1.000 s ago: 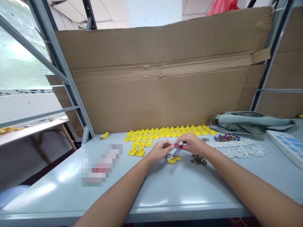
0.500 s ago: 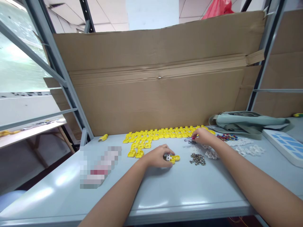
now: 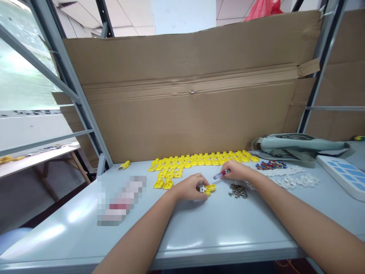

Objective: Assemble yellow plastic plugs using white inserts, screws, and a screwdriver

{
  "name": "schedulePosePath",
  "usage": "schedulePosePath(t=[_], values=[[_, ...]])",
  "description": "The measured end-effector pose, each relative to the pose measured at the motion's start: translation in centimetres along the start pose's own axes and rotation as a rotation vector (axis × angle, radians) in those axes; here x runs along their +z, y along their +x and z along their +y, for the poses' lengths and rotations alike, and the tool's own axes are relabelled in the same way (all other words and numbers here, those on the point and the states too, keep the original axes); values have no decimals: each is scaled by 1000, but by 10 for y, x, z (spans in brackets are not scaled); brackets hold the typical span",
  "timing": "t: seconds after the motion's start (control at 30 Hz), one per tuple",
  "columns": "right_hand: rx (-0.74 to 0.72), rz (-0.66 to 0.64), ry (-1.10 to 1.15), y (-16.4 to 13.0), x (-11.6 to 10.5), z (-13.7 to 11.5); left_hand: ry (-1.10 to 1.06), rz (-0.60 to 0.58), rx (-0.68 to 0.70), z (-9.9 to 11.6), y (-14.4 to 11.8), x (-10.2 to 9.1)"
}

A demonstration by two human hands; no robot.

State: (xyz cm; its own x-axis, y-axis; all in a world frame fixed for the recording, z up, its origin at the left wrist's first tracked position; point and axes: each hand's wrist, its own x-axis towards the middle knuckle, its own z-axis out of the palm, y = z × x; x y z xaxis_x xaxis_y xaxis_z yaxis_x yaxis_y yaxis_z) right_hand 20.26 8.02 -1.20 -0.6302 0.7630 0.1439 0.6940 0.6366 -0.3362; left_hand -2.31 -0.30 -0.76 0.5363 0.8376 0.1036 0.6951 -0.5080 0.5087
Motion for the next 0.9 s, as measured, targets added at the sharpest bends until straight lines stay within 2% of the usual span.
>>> schedulePosePath(t=[0.17,0.3,0.4,0.53,0.63,0.73,0.8,0.9], values=[[37,13,-46,-5,-3,2,-57,42,-118,-3,2,3],[-52,143,62,-8,-10,-4,-190,226,-236,-3,6,3],[-153,201,207,-7,-11,-16,-539,350,-323,0,9,2],[-176,309,188,-4,-4,-35,-1096,431,-299,3,11,0],[-219,432,226,-5,4,-49,-1281,430,-264,4,12,-1],[-289,484,213,-8,10,-59,-1340,392,-198,5,12,2],[-295,456,143,-9,12,-63,-1319,347,-164,6,13,6],[-219,335,48,-10,12,-64,-1264,264,-142,6,15,14]])
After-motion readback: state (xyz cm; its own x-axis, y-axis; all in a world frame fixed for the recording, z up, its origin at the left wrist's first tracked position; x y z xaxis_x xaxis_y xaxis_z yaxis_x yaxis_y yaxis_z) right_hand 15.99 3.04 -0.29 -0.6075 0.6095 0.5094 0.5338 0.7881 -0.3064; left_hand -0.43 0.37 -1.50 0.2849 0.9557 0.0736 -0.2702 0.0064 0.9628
